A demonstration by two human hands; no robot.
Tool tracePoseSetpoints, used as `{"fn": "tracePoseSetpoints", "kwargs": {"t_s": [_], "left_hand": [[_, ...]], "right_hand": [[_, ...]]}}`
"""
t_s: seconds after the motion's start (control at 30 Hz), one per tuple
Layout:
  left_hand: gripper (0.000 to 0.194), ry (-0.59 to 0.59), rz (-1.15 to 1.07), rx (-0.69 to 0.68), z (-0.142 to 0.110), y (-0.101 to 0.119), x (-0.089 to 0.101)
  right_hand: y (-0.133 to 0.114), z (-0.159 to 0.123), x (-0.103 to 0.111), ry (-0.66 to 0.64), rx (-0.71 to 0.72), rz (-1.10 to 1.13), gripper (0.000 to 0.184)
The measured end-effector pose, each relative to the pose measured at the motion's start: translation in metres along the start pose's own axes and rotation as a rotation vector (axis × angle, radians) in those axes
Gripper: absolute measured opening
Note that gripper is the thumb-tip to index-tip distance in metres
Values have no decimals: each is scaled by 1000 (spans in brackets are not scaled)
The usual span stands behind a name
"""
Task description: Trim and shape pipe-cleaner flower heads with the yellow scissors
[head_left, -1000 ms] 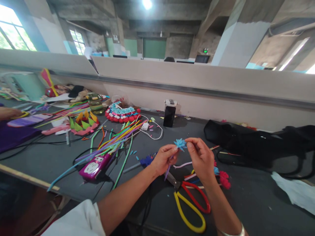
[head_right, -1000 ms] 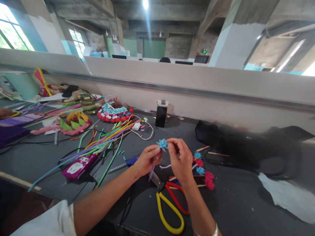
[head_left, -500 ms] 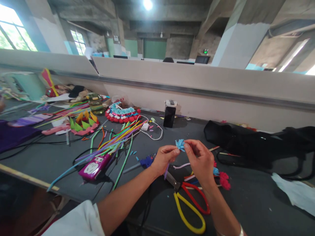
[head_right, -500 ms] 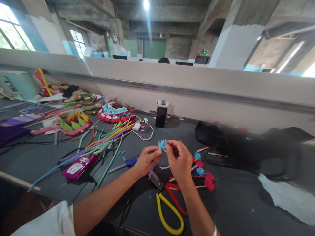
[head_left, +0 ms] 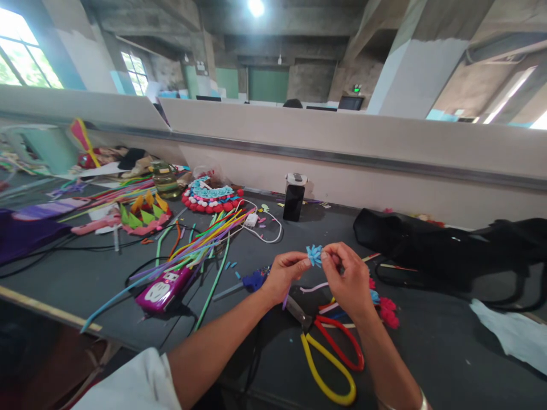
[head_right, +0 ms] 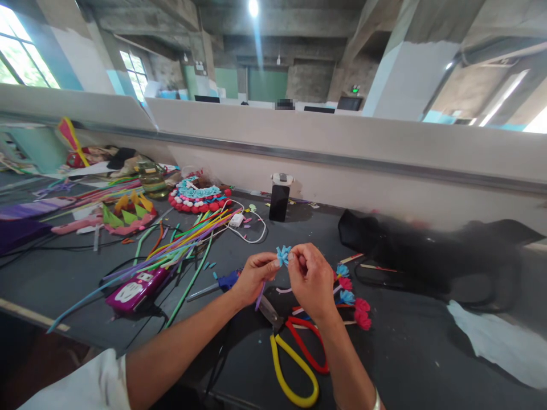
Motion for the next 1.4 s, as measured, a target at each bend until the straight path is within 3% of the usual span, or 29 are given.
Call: {"fn": "tracePoseSetpoints", "kwargs": {"t_s": [0.3,0.53,0.77,1.0,1.4], "left_hand": [[29,-122,-163,104,-3,6,-9],[28,-151,-187,125,-3,7,-9],[32,-58,-154,51,0,5,-4],[25,-2,-113,2,1,6,-1],[31,-50,-154,55,-1,5,-4]], "right_hand": [[-1,1,-1,-30,2,10,14],[1,1,-1,-23,-20,55,14],[7,-2,2,75,-63,127,7],[2,-5,-1,37,-46,135,11],[4,-1,-5,6,4,-24,16]]}}
Point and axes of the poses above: each hand's wrist, its own z-axis towards the middle knuckle, its own x-axis out of the back of the hand, y = z × x, the point moved 5 cm from there along z, towards the middle knuckle, and after that the axes turned 9 degrees about -x, right-handed, at the moved point
